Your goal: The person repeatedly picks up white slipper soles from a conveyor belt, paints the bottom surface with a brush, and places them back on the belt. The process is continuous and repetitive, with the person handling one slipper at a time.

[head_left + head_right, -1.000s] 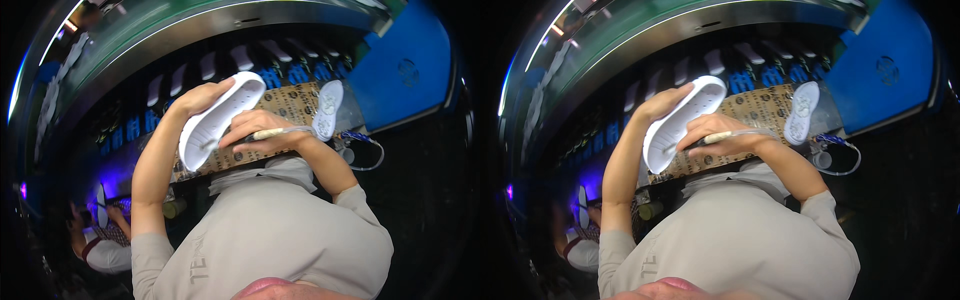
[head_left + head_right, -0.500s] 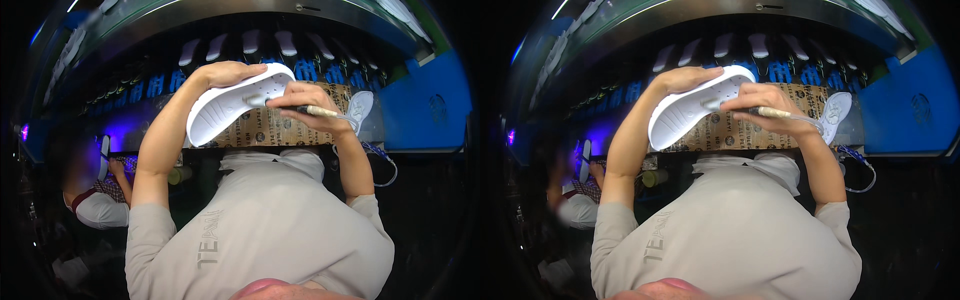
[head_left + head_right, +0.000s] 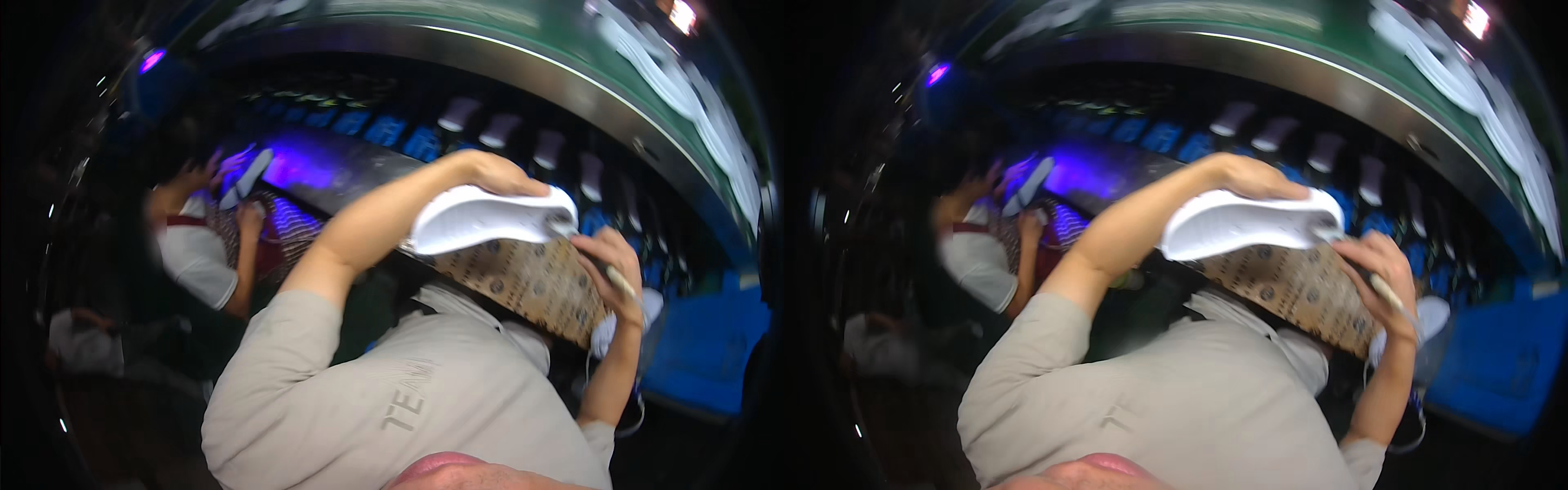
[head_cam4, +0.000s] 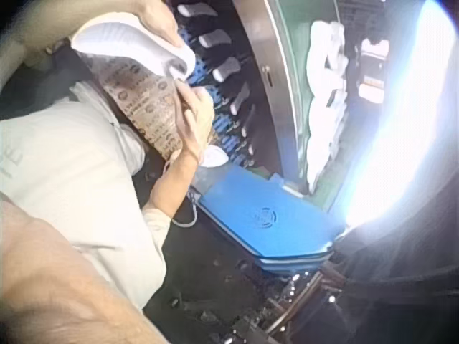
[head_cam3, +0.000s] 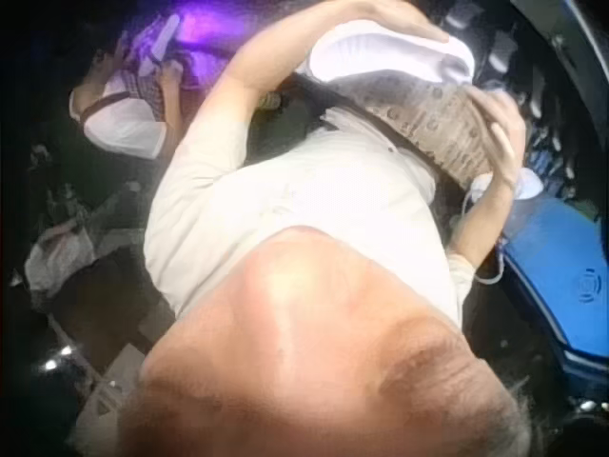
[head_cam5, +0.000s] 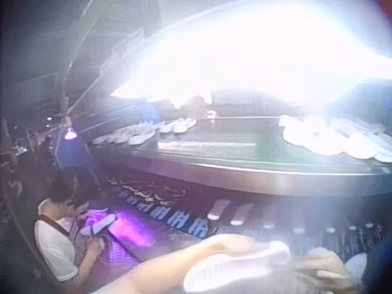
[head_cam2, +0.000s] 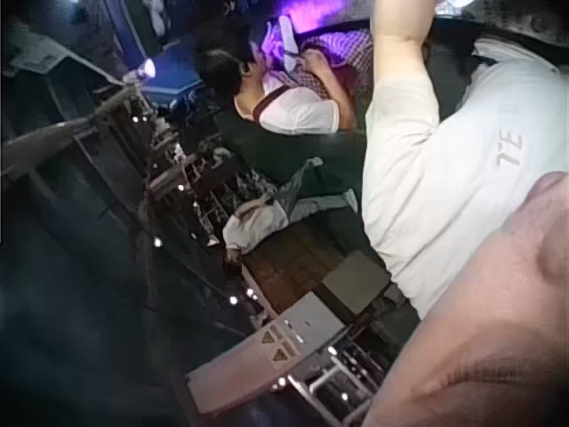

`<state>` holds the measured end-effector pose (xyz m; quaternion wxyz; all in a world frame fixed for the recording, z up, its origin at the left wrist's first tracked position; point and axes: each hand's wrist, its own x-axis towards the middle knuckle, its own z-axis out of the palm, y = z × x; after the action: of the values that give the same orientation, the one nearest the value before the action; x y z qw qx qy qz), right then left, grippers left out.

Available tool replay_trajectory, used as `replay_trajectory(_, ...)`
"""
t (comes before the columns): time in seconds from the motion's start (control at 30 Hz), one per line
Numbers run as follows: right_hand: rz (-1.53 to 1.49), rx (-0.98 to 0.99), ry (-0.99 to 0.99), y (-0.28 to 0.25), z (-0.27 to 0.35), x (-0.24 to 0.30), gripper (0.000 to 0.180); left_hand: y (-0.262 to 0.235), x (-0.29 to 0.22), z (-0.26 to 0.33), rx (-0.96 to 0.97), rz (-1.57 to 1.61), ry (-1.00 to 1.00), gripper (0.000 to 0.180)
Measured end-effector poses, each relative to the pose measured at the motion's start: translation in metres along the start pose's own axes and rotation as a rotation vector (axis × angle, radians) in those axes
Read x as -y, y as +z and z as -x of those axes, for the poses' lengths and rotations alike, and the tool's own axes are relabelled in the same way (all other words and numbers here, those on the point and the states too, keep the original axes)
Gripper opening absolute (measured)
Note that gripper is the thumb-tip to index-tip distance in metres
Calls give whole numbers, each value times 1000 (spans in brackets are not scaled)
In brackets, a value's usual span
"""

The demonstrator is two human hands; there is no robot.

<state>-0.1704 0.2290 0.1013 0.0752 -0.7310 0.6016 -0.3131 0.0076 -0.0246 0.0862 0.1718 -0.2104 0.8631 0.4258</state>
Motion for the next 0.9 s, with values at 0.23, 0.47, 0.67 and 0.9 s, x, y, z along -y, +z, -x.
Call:
replay_trajectory(0.23, -348, -86, 55, 15, 25, -15, 28, 30, 27, -5, -206, 388, 46, 81)
replay_trajectory(0.47, -517, -596, 404, 77, 75, -104, 33, -111, -97, -35, -212, 1450, 1010, 73)
replay_trajectory(0.67, -469, -470, 332, 115, 61, -83, 29, -189, -108, -75, -1416, 374, 117, 52)
replay_trajectory(0.9, -427, -546, 508, 141, 97, -107, 28, -247, -29, -69, -1058, -251, -605, 59)
